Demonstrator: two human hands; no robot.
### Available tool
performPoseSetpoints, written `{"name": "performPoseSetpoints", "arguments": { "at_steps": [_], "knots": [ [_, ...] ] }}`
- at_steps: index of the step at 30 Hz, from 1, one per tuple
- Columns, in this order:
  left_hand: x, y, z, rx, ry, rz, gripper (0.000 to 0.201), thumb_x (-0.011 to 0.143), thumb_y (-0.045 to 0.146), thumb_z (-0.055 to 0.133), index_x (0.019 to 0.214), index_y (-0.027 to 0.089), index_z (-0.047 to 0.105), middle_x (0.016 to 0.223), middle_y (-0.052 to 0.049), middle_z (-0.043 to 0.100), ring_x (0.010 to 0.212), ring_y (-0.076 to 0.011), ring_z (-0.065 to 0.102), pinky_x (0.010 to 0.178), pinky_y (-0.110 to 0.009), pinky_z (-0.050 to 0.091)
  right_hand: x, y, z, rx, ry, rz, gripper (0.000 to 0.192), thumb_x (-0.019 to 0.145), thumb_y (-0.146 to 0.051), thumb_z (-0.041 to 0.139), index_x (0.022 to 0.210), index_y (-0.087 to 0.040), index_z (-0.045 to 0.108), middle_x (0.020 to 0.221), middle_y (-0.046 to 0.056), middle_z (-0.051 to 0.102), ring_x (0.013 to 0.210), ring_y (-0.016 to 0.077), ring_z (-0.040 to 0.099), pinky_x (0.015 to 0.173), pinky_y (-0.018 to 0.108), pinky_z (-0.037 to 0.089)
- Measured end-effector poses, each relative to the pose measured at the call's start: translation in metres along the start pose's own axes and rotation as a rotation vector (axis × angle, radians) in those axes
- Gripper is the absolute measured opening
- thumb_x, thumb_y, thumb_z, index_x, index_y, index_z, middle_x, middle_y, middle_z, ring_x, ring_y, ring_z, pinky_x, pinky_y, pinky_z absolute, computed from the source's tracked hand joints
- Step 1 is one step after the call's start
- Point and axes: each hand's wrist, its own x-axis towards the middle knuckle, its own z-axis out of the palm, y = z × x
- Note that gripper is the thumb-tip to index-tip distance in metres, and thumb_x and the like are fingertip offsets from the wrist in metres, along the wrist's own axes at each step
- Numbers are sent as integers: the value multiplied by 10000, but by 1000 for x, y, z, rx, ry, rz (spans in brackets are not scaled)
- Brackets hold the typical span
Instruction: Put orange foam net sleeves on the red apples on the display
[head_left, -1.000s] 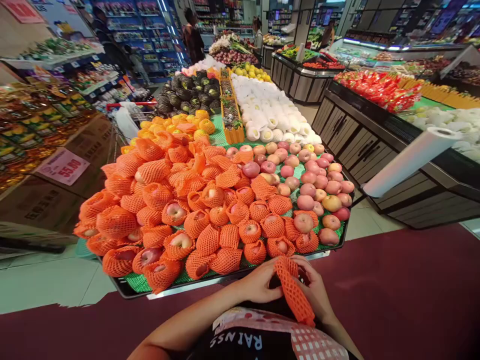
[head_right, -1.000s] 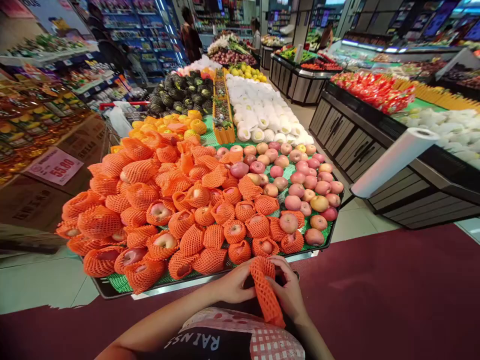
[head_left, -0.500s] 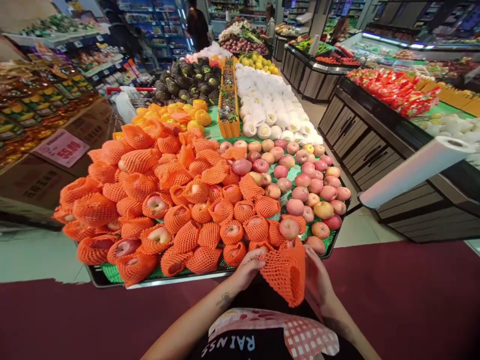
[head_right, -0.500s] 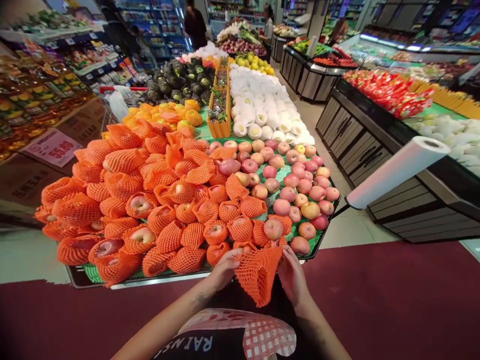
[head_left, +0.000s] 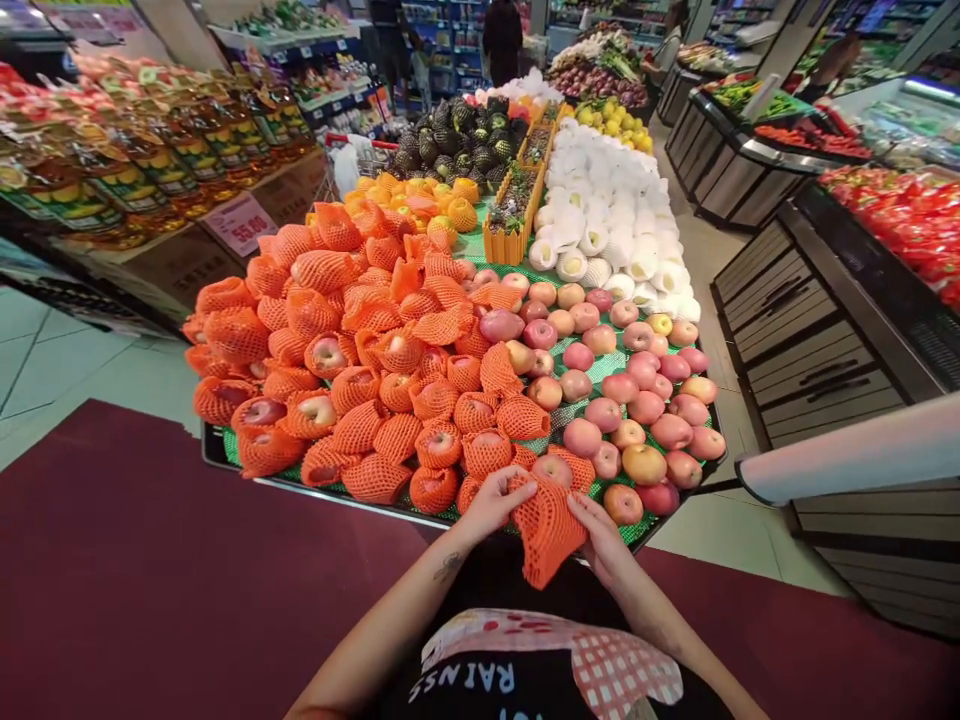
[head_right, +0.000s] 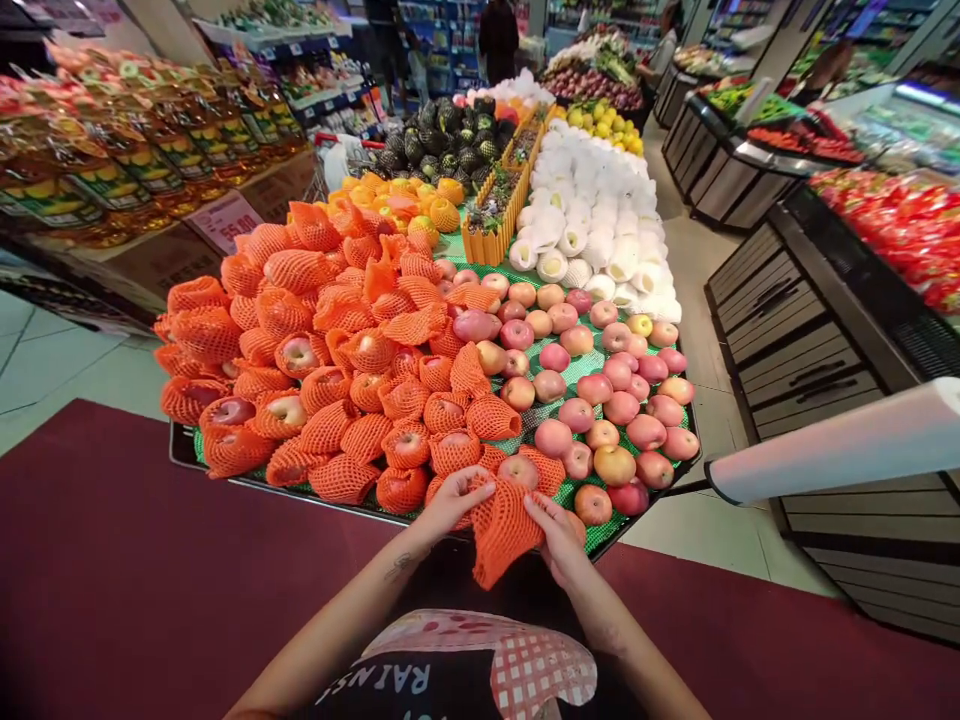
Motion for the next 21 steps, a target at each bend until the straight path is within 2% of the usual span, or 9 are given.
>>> {"name": "performPoseSetpoints", "arguments": {
  "at_steps": [2, 5, 7, 9, 12, 15, 18, 21],
  "knots": [
    [10, -8, 8, 99, 159, 74, 467, 788, 636, 725, 820, 181, 626, 782, -3, 639, 739, -162, 582, 730, -274, 468, 21, -5, -8, -27, -1, -20, 414, 781, -621, 754, 900, -225, 729, 953, 62, 785, 880, 267, 721, 803, 416, 593],
    [18, -13, 20, 360, 355, 113, 336, 937, 520, 581, 883, 190, 616, 843, -28, 676, 761, -184, 625, 734, -283, 480, 55, -11, -11, -107, 36, -130, 413, 804, -648, 700, 866, -240, 672, 942, 38, 752, 908, 246, 674, 880, 410, 556],
    [21, -10, 28, 600, 491, 58, 260, 1000, 417, 501, 966, 191, 625, 908, -55, 712, 800, -206, 668, 758, -297, 486, 73, -14, -9, -174, 17, -176, 415, 805, -655, 692, 840, -244, 657, 905, 30, 730, 898, 240, 639, 889, 402, 536],
    [24, -4, 37, 851, 589, -97, 264, 1033, 375, 447, 1074, 191, 632, 948, -96, 740, 847, -246, 710, 770, -318, 490, 82, -16, -8, -252, -17, -212, 413, 835, -653, 661, 809, -241, 648, 855, 31, 708, 858, 236, 610, 863, 394, 524],
    [26, 3, 47, 1105, 573, -386, 326, 1056, 341, 383, 1244, 188, 602, 955, -155, 759, 897, -297, 744, 758, -344, 494, 83, -16, -10, -359, -71, -242, 408, 893, -632, 607, 785, -240, 633, 840, 37, 689, 822, 234, 586, 862, 394, 497],
    [26, 1, 51, 1181, 498, -494, 340, 1053, 257, 356, 1323, 187, 550, 1009, -174, 764, 954, -297, 747, 782, -350, 496, 77, -16, -18, -430, -91, -249, 420, 920, -648, 561, 801, -250, 621, 837, 34, 668, 804, 236, 567, 887, 405, 473],
    [25, -6, 48, 1098, 467, -386, 298, 1050, 248, 346, 1218, 181, 582, 998, -153, 762, 964, -287, 731, 820, -363, 491, 70, -15, -24, -437, -94, -246, 461, 914, -697, 525, 839, -256, 632, 847, 37, 664, 818, 247, 571, 918, 426, 474],
    [24, -12, 43, 831, 467, -129, 252, 1036, 266, 356, 1020, 191, 596, 968, -108, 740, 915, -249, 698, 857, -356, 480, 66, -13, -25, -369, -97, -241, 481, 889, -725, 535, 936, -263, 659, 974, 56, 710, 960, 268, 621, 987, 438, 487]
  ]
}}
